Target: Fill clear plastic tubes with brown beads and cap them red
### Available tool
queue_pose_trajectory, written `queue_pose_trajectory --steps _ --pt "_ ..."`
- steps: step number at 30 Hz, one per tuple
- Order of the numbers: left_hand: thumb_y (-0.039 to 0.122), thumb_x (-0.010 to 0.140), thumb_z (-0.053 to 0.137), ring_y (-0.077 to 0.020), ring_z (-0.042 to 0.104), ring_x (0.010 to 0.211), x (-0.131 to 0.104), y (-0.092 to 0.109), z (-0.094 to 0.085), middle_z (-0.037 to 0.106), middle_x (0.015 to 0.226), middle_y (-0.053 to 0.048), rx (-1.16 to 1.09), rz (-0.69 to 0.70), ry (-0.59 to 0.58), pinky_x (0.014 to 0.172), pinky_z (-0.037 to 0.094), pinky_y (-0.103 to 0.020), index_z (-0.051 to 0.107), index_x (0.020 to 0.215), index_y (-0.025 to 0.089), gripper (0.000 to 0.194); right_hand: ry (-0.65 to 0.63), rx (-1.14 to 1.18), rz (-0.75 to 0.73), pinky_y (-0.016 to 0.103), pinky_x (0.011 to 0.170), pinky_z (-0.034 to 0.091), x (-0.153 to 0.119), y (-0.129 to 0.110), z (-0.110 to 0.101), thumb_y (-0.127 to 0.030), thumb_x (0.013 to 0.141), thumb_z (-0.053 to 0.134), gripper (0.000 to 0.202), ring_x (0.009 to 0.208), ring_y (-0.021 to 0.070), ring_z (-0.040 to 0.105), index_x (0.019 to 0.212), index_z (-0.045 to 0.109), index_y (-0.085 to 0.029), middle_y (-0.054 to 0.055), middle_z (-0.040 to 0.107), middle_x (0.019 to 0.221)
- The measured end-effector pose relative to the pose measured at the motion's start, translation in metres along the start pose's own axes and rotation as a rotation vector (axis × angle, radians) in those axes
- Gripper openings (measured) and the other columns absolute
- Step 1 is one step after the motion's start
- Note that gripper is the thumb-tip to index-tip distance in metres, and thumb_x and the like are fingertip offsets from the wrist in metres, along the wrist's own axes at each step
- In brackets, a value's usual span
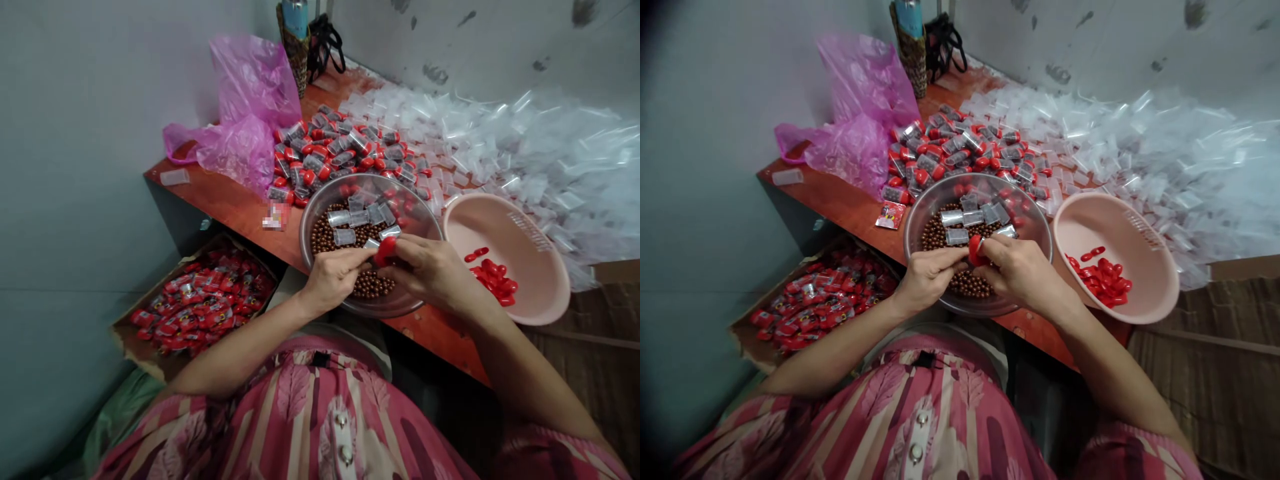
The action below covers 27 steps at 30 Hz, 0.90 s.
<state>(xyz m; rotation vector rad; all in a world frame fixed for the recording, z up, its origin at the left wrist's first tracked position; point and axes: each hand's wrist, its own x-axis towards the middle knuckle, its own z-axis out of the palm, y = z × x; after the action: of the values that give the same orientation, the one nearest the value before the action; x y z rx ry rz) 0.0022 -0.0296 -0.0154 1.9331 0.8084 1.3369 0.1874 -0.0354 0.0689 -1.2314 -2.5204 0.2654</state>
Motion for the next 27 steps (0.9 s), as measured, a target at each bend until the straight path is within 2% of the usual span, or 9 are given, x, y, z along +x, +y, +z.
queue_pose_trajectory --steps 3,7,10,12,14,17,21,24,27 --pt "0.006 0.086 0.057 -0.0166 0.074 0.094 -0.003 -0.002 0.000 0.077 0.105 -0.009 0.063 0.034 -0.012 0.088 0.058 -0.024 0.073 0.110 0.013 0.030 -0.034 -0.020 -0.009 0.025 0.056 0.040 0.003 0.007 0.005 -0.023 0.088 0.059 0.012 0.059 0.0135 0.054 0.078 0.058 -0.016 0.005 0.060 0.071" --pt "0.012 0.086 0.060 -0.0186 0.074 0.094 0.001 -0.001 0.000 0.077 0.105 -0.007 0.023 -0.136 -0.019 0.087 0.058 -0.027 0.074 0.108 0.017 0.027 -0.079 0.024 -0.025 0.026 0.061 0.047 0.007 0.017 0.004 -0.027 0.088 0.060 0.011 0.066 0.0159 0.062 0.087 0.062 -0.017 0.006 0.066 0.078" --pt "0.014 0.084 0.063 -0.0202 0.075 0.090 0.008 0.002 -0.001 0.078 0.100 -0.005 -0.079 -0.297 -0.049 0.084 0.058 -0.029 0.076 0.104 0.019 0.025 -0.037 -0.103 -0.001 0.035 0.079 0.053 0.010 0.015 -0.004 -0.028 0.088 0.060 0.036 0.099 0.0248 0.066 0.123 0.058 -0.020 0.013 0.067 0.115" --pt "0.017 0.083 0.064 -0.0211 0.074 0.091 0.010 0.003 -0.001 0.078 0.100 -0.004 -0.155 -0.348 -0.076 0.084 0.057 -0.030 0.077 0.102 0.021 0.023 -0.030 -0.218 -0.043 0.045 0.098 0.047 0.012 0.008 -0.011 -0.024 0.090 0.057 0.052 0.126 0.0295 0.054 0.140 0.046 -0.025 0.013 0.057 0.137" --pt "0.020 0.082 0.065 -0.0219 0.074 0.092 0.011 0.002 -0.002 0.078 0.100 -0.003 -0.219 -0.385 -0.074 0.085 0.057 -0.032 0.077 0.101 0.022 0.023 -0.066 -0.273 -0.140 0.050 0.109 0.038 0.014 0.003 -0.015 -0.017 0.092 0.050 0.054 0.137 0.0288 0.044 0.144 0.043 -0.027 0.009 0.052 0.145" --pt "0.022 0.081 0.064 -0.0222 0.072 0.095 0.012 -0.004 -0.001 0.077 0.103 -0.003 -0.327 -0.458 0.017 0.089 0.056 -0.034 0.076 0.104 0.020 0.025 -0.048 -0.320 -0.202 0.049 0.108 0.040 0.015 0.004 -0.012 -0.017 0.092 0.050 0.050 0.133 0.0297 0.048 0.142 0.047 -0.022 0.012 0.058 0.138" --pt "0.025 0.080 0.065 -0.0199 0.071 0.092 0.014 -0.009 0.002 0.077 0.102 -0.006 -0.493 -0.545 0.116 0.086 0.055 -0.032 0.072 0.109 0.016 0.031 0.101 -0.314 -0.138 0.046 0.095 0.050 0.009 0.011 0.010 -0.030 0.090 0.059 0.062 0.115 0.0317 0.059 0.145 0.038 -0.011 0.019 0.064 0.124" --pt "0.025 0.078 0.068 -0.0179 0.070 0.090 0.016 -0.010 0.004 0.076 0.100 -0.006 -0.558 -0.575 0.141 0.086 0.054 -0.030 0.071 0.107 0.014 0.031 0.180 -0.274 -0.067 0.050 0.094 0.050 0.005 0.010 0.031 -0.038 0.087 0.063 0.078 0.115 0.0343 0.058 0.149 0.028 -0.007 0.024 0.060 0.124" --pt "0.026 0.076 0.069 -0.0168 0.069 0.088 0.016 -0.011 0.006 0.076 0.099 -0.006 -0.628 -0.595 0.158 0.085 0.053 -0.029 0.071 0.104 0.014 0.031 0.270 -0.294 -0.023 0.051 0.090 0.050 0.006 0.007 0.047 -0.041 0.086 0.063 0.079 0.110 0.0357 0.058 0.147 0.028 -0.005 0.025 0.061 0.120"
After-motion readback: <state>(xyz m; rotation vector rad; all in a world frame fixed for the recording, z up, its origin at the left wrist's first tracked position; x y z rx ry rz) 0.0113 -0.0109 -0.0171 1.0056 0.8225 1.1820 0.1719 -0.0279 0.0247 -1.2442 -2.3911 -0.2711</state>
